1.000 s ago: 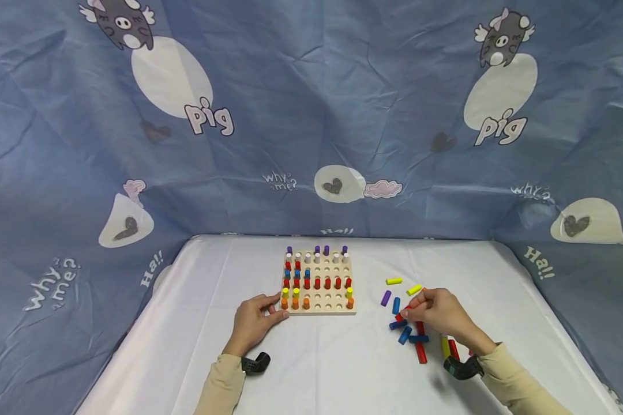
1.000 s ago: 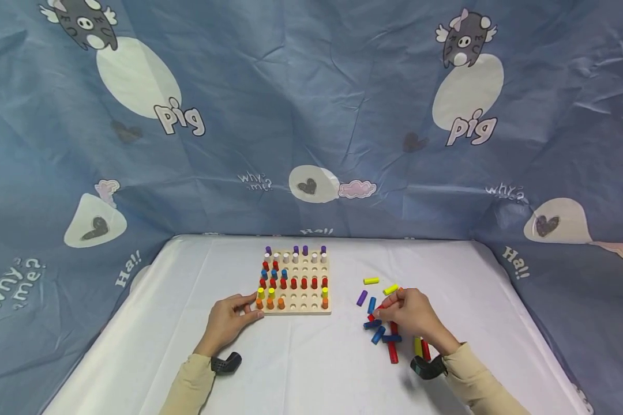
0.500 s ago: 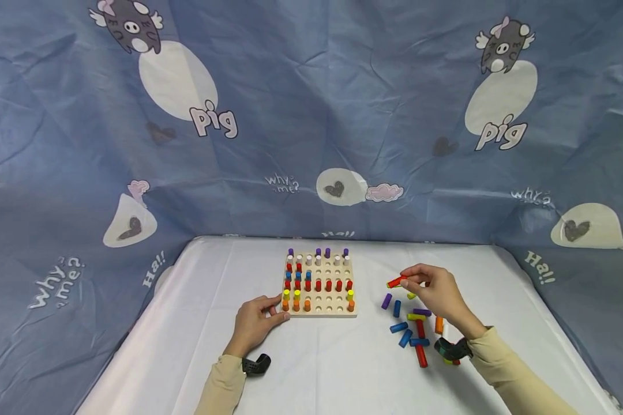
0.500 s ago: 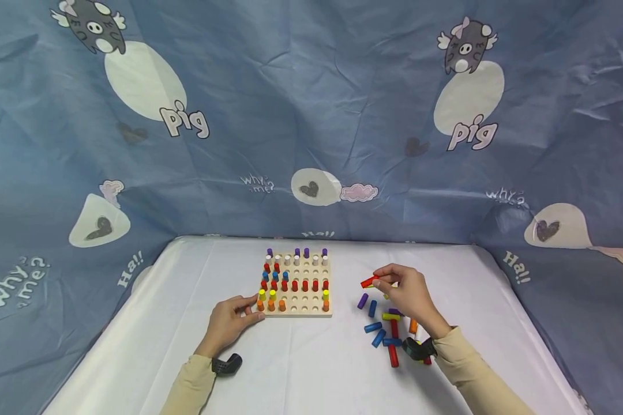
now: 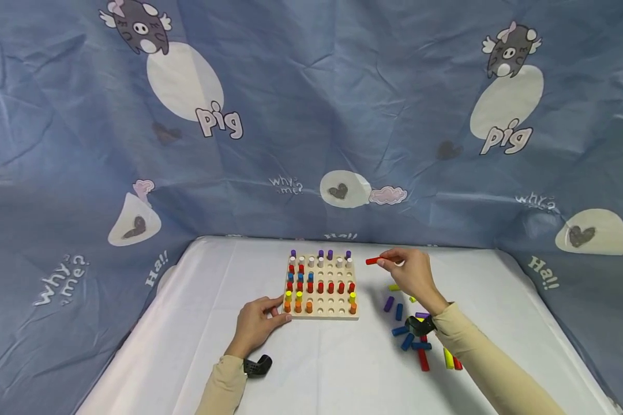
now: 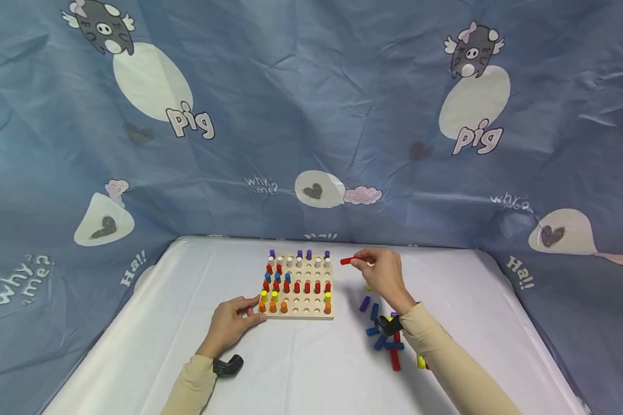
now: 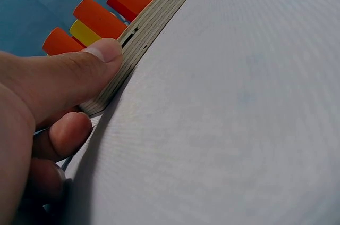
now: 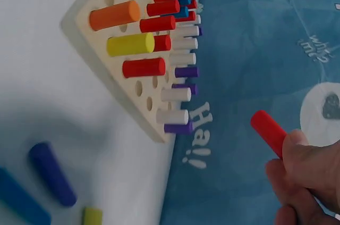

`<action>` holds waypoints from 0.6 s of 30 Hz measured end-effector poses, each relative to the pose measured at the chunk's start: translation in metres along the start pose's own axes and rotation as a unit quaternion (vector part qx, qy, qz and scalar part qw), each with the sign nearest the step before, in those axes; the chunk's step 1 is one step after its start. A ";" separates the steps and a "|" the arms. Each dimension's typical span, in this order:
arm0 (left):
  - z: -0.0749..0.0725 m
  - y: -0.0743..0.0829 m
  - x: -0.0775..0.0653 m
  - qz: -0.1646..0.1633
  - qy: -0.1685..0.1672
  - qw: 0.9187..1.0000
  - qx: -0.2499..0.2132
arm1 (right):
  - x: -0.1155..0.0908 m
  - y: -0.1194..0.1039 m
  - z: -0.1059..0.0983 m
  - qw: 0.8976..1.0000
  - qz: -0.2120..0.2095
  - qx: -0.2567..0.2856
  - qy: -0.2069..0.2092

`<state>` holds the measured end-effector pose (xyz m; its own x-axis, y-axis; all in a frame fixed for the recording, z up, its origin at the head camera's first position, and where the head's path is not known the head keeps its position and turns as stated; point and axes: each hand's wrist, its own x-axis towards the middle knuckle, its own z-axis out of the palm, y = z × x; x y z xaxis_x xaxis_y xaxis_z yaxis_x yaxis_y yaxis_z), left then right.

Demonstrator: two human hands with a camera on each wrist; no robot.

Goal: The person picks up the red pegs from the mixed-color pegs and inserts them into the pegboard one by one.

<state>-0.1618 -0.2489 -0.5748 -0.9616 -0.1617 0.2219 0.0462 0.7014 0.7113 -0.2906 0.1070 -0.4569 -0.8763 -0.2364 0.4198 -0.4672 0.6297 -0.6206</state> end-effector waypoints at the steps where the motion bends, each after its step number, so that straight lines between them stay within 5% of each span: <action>1: 0.000 0.000 0.000 0.001 0.001 1.000 -0.001 | 0.003 -0.002 0.003 1.000 0.001 0.000 -0.002; 7: 0.001 0.000 0.001 -0.003 0.002 1.000 -0.003 | 0.017 -0.014 0.027 0.999 -0.015 -0.036 0.002; 18: 0.001 0.001 0.000 -0.018 -0.009 1.000 -0.003 | 0.030 -0.033 0.083 0.990 -0.111 -0.088 -0.008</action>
<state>-0.1616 -0.2479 -0.5747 -0.9675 -0.1734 0.1843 0.0137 0.6912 0.7226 -0.3116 0.0175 -0.4792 -0.7570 -0.3931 0.5219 -0.6215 0.6799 -0.3893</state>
